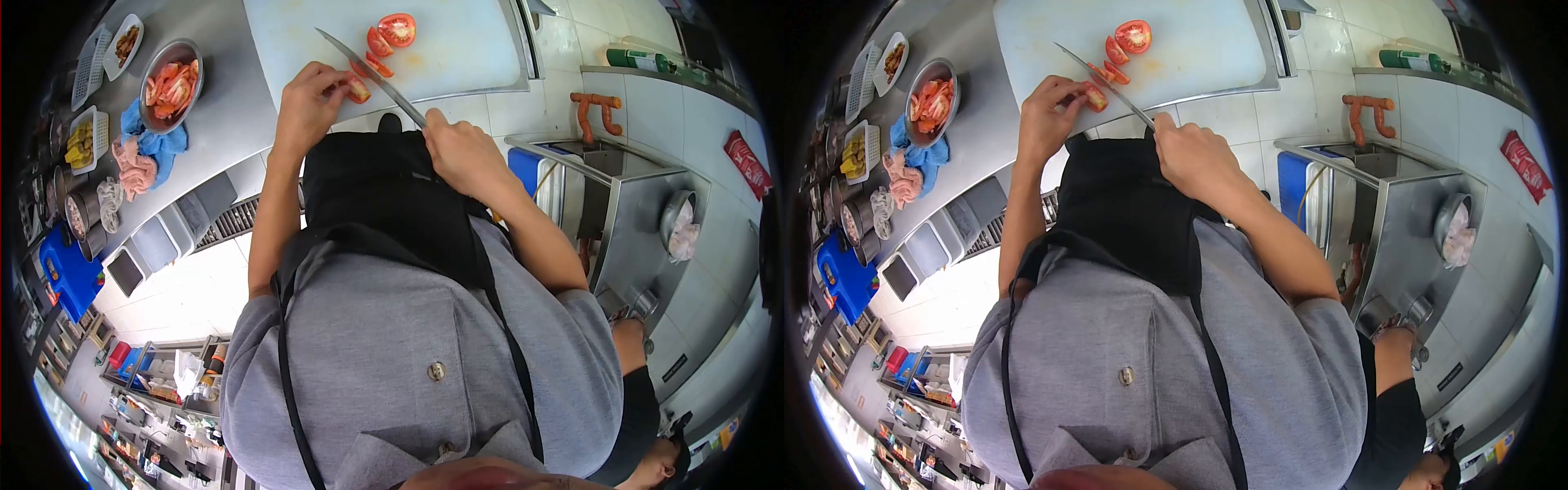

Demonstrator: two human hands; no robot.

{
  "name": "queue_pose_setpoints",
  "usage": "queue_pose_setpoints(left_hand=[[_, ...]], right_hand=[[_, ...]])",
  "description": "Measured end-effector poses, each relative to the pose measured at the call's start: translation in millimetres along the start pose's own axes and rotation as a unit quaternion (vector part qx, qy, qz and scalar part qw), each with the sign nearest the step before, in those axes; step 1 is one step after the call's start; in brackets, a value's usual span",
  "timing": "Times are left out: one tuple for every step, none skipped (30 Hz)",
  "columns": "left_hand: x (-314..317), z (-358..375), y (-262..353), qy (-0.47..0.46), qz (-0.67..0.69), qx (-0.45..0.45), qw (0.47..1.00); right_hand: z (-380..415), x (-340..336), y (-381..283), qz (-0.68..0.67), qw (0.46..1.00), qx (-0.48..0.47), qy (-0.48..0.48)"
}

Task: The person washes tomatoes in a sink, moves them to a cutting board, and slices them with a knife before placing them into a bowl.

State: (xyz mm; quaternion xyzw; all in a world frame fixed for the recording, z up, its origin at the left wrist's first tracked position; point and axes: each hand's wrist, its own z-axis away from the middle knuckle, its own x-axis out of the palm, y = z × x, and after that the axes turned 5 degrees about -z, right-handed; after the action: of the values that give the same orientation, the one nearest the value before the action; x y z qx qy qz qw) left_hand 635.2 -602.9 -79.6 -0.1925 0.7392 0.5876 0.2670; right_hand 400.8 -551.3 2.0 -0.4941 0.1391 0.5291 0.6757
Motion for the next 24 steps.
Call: queue_pose_setpoints(left_hand=[[-2,1,2,-0.013,-0.013,-0.015,1.000],[-3,3,5,-0.027,-0.025,-0.031,0.999],[-2,4,6,-0.027,-0.023,-0.032,0.999],[-1,5,6,-0.019,-0.030,-0.031,0.999],[0,6,6,-0.011,-0.037,-0.032,0.999],[1,7,6,-0.011,-0.034,-0.034,0.999],[2,6,5,-0.003,-0.054,-0.018,0.998],[3,6,5,0.006,-0.073,-0.001,0.997],[5,6,5,0.007,-0.070,-0.002,0.998],[6,6,5,0.008,-0.069,0.004,0.998],[6,5,5,0.011,-0.069,0.010,0.998],[6,5,5,0.012,-0.067,0.009,0.998],[6,5,5,0.009,-0.076,0.014,0.997],[5,4,5,0.006,-0.085,0.020,0.996],[6,4,5,0.007,-0.085,0.019,0.996],[6,4,4,0.008,-0.082,0.017,0.996],[6,5,3,0.008,-0.080,0.014,0.997],[7,5,3,0.008,-0.080,0.013,0.997],[7,6,2,0.017,-0.072,0.012,0.997],[8,6,2,0.026,-0.063,0.012,0.998],[7,7,4,0.027,-0.065,0.013,0.997],[6,7,5,0.020,-0.057,-0.001,0.998],[5,8,5,0.012,-0.050,-0.016,0.999],[4,11,5,0.008,-0.051,-0.017,0.999]], right_hand=[[3,-3,-2,-0.001,1.000,-0.002,0.007],[8,-4,-4,0.000,1.000,-0.001,0.007],[13,-5,-5,0.009,1.000,-0.010,0.004],[17,-6,-5,0.020,1.000,-0.019,0.001],[21,-6,-4,0.022,1.000,-0.018,-0.001],[25,-6,-3,0.034,0.999,-0.021,0.001],[28,-7,-2,0.047,0.999,-0.024,0.003],[29,-8,-1,0.049,0.999,-0.022,0.001],[30,-8,1,0.058,0.998,-0.028,0.004],[30,-9,2,0.067,0.997,-0.034,0.008],[28,-9,3,0.070,0.997,-0.034,0.007],[27,-9,4,0.068,0.997,-0.041,0.005],[24,-9,5,0.066,0.997,-0.050,0.003],[21,-9,4,0.068,0.996,-0.051,0.003],[17,-8,2,0.070,0.997,-0.032,-0.013],[12,-6,0,0.072,0.997,-0.013,-0.028],[3,0,1,0.072,0.997,-0.014,-0.029],[-9,12,5,0.062,0.998,-0.027,-0.017],[-20,22,8,0.051,0.998,-0.039,-0.005],[-29,30,10,0.049,0.998,-0.039,-0.005],[-38,36,12,0.028,0.999,-0.043,0.010],[-46,38,13,0.008,0.998,-0.051,0.025],[-49,34,12,0.008,0.998,-0.055,0.026],[-47,31,13,0.008,0.998,-0.054,0.017]])
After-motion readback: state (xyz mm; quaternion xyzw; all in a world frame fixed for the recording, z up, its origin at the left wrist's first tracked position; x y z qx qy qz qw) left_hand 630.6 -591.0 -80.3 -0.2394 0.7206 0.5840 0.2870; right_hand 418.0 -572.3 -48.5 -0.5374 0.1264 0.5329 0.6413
